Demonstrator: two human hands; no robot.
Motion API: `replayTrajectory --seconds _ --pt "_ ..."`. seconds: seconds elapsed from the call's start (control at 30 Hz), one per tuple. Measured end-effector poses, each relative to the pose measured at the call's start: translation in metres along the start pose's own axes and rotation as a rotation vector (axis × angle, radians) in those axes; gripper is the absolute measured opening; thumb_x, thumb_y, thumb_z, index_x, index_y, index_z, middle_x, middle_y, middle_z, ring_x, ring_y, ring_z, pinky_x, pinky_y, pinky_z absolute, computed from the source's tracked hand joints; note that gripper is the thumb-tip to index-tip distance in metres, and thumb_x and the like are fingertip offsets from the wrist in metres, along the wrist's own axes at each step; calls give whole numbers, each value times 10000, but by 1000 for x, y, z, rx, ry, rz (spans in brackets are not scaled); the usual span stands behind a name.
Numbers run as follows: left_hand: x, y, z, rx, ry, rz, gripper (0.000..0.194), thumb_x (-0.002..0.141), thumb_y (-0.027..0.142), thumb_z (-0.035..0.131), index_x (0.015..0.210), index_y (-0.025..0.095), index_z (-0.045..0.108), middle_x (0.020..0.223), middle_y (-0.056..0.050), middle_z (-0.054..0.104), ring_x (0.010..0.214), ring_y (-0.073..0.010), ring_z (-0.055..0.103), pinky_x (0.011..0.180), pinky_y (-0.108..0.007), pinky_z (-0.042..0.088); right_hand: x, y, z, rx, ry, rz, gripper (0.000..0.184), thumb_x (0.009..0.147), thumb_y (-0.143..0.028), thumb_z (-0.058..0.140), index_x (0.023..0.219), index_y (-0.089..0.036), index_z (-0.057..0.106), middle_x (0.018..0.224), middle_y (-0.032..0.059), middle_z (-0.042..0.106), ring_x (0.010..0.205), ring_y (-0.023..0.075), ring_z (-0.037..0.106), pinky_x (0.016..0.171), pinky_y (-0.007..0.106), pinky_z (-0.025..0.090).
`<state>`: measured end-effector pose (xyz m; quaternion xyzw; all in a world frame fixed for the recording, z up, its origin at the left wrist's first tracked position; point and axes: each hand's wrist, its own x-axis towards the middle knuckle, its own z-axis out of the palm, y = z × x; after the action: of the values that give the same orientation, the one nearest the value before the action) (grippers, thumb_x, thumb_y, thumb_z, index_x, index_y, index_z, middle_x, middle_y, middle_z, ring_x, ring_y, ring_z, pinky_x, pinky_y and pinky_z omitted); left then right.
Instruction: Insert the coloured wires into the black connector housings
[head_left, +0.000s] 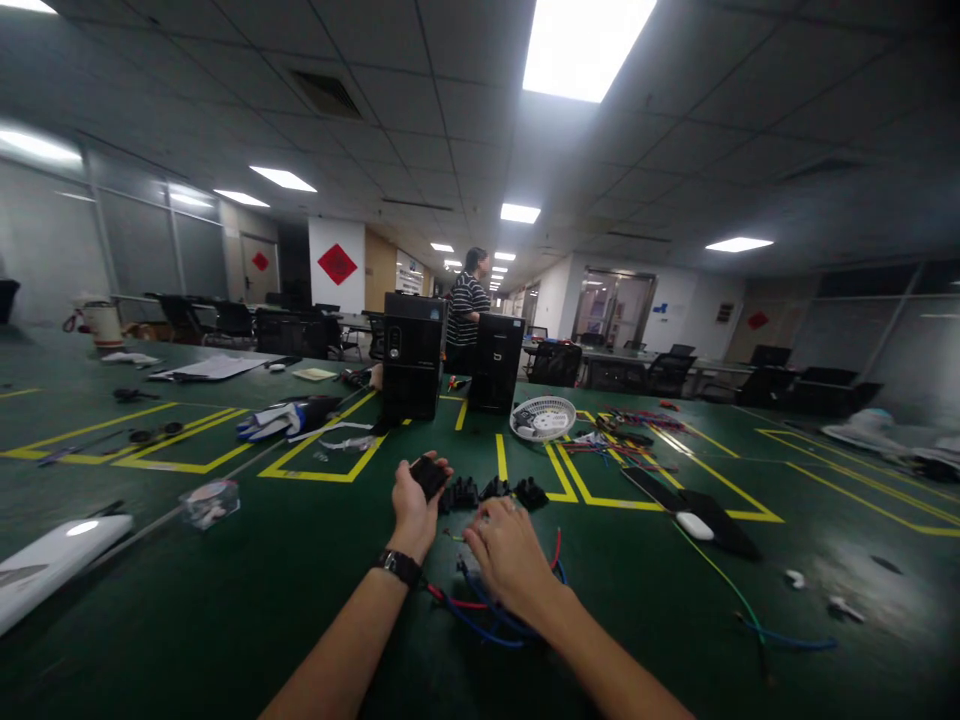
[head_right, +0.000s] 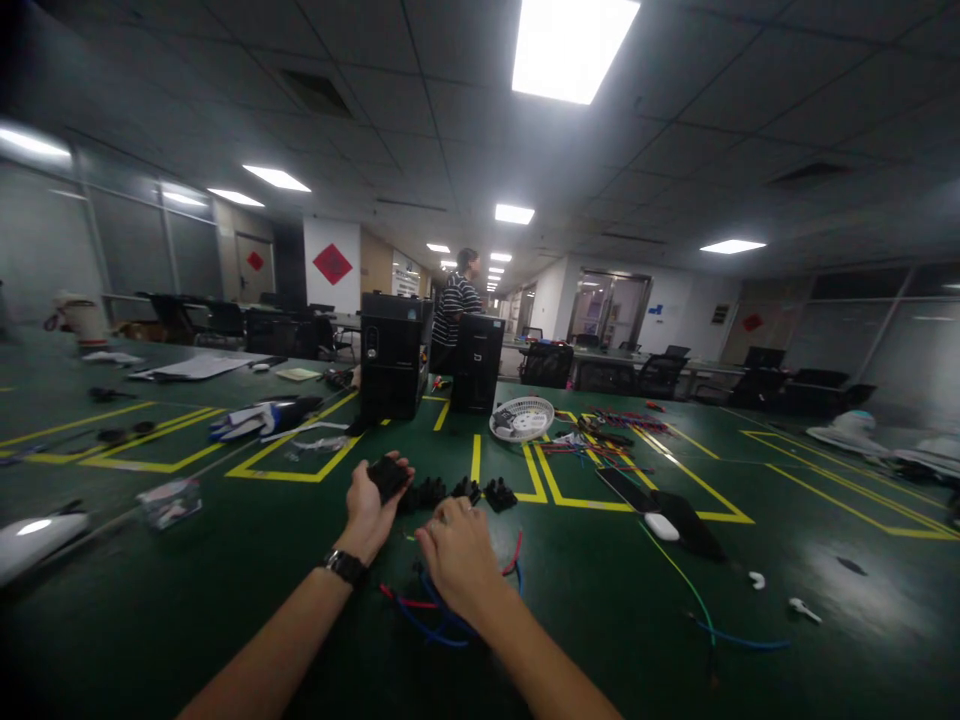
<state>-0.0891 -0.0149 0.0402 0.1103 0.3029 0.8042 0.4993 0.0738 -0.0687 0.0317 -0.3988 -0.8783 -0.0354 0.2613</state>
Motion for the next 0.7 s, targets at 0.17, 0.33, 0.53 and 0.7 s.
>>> replayTrajectory --seconds 0.17,0.33,0.53,0.7 --pt "-34 -46 14 273 -217 -160 433 834 522 502 845 114 644 749 -87 684 694 -179 643 696 -292 481 16 18 -20 194 159 -46 583 789 -203 661 1324 -203 432 1354 117 453 1252 260 406 1020 431 370" --pt "-37 -60 29 729 -576 -22 613 844 640 384 1071 123 623 963 -139 677 932 -247 609 845 -368 443 20 94 -28 296 68 -86 629 741 -135 679 1320 -218 445 1280 93 535 1214 229 464 1043 403 358" --pt "-4 -24 19 1742 -795 776 457 848 451 512 1278 295 519 1358 -103 479 1296 -315 317 1049 -512 212 6 188 -28 -11 -85 303 707 684 -68 662 1351 -195 465 1294 139 517 1162 289 487 994 403 361" --pt "27 -15 -8 1912 -790 525 550 794 537 535 1317 375 477 1351 -129 476 1268 -370 344 963 -563 276 -5 209 -1 -26 -196 355 769 736 -59 570 1447 -219 324 1386 123 440 1241 263 437 1023 365 315"
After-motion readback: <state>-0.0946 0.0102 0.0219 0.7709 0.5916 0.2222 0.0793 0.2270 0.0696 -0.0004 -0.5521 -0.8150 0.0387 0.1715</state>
